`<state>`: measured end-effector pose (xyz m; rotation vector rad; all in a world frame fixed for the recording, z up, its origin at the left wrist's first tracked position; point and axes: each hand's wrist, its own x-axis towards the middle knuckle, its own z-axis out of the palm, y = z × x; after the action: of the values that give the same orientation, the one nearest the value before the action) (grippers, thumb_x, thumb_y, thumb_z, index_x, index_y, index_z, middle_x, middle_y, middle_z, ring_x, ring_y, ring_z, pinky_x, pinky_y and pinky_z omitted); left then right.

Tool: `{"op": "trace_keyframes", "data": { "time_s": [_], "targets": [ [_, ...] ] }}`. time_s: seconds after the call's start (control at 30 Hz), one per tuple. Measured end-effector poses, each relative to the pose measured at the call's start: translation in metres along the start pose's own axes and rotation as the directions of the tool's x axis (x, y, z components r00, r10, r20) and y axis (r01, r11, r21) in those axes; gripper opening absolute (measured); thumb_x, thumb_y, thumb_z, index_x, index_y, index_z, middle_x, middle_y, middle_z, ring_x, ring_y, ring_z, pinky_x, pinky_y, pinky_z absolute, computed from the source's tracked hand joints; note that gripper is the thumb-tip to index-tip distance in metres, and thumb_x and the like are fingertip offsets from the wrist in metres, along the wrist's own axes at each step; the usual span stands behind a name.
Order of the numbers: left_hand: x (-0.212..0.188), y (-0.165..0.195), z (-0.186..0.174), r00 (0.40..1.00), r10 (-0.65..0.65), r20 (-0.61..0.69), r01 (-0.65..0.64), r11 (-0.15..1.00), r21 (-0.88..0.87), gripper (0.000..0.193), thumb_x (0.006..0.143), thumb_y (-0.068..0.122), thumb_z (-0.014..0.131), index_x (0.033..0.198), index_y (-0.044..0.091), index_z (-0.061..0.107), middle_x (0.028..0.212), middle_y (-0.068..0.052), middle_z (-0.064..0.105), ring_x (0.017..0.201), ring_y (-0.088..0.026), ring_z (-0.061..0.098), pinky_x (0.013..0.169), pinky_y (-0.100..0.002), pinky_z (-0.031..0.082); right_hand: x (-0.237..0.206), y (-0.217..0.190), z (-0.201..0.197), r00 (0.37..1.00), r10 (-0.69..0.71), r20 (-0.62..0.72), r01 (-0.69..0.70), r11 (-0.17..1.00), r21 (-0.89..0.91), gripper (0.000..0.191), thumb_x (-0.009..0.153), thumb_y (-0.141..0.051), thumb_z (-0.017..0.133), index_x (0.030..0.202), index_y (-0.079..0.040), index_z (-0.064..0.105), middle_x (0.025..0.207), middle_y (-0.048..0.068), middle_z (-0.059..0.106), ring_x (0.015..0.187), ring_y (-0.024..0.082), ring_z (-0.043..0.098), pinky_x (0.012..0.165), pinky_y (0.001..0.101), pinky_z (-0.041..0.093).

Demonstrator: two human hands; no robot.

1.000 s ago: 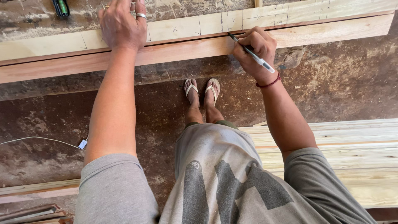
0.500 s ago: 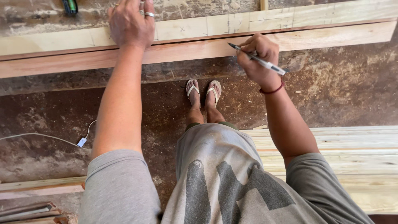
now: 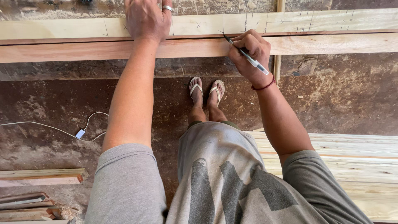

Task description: The person carries long wooden planks one at a time from a pile and lays them on a workbench. They then use a pen to mark measurement lines on the planks, holding a metal square and tape measure to guide the marks along the boards.

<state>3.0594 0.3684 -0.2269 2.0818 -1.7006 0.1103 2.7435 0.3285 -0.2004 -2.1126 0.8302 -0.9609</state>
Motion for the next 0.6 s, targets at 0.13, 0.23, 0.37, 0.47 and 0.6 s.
{"op": "trace_keyframes", "data": {
  "time_s": [0.13,0.23,0.37,0.47,0.6],
  "targets": [
    [0.000,0.001,0.000,0.999,-0.040,0.034,0.040,0.999,-0.013,0.026,0.105,0.032,0.066,0.084,0.017,0.069,0.069,-0.005,0.070,0.068,-0.027,0.067,0.084,-0.047,0.049,0.000,0.003,0.002,1.000,0.004,-0.005,-0.004,1.000,-0.005,0.021,0.088,0.007,0.073,0.086,-0.004,0.055,0.091,0.011,0.069,0.081,0.019,0.073,0.066,0.0307,0.058],
    [0.001,0.001,-0.001,0.999,-0.033,0.023,0.033,0.999,0.000,0.025,0.105,0.031,0.066,0.084,0.017,0.068,0.069,-0.005,0.070,0.068,-0.026,0.068,0.083,-0.046,0.049,-0.001,0.005,0.003,1.000,0.013,0.001,-0.013,0.999,-0.032,0.021,0.088,0.006,0.073,0.086,-0.004,0.054,0.091,0.011,0.069,0.081,0.019,0.074,0.066,0.0299,0.058],
    [0.002,0.003,-0.003,0.999,-0.025,0.030,0.025,1.000,-0.008,0.025,0.104,0.030,0.064,0.084,0.016,0.068,0.071,-0.005,0.070,0.069,-0.026,0.067,0.083,-0.047,0.049,-0.004,0.011,0.005,1.000,-0.013,-0.005,0.013,0.999,-0.044,0.021,0.089,0.005,0.073,0.088,-0.004,0.054,0.091,0.011,0.069,0.083,0.019,0.074,0.067,0.0288,0.059],
    [0.003,0.004,-0.004,0.999,-0.037,0.038,0.037,0.999,-0.001,0.027,0.105,0.033,0.065,0.082,0.017,0.068,0.071,-0.005,0.070,0.070,-0.026,0.067,0.083,-0.047,0.049,-0.005,0.020,0.005,0.999,-0.041,-0.001,0.041,0.999,-0.027,0.023,0.088,0.008,0.071,0.085,-0.006,0.053,0.087,0.010,0.068,0.077,0.016,0.070,0.064,0.0272,0.058],
    [0.004,0.005,-0.003,1.000,-0.018,0.010,0.018,1.000,-0.005,0.027,0.105,0.032,0.064,0.083,0.016,0.067,0.073,-0.006,0.070,0.072,-0.026,0.068,0.080,-0.046,0.048,-0.004,0.023,0.001,0.969,0.213,0.121,-0.243,0.905,0.350,0.021,0.093,0.008,0.065,0.083,-0.007,0.053,0.080,0.008,0.067,0.064,0.010,0.061,0.055,0.0252,0.054]
  ]
}}
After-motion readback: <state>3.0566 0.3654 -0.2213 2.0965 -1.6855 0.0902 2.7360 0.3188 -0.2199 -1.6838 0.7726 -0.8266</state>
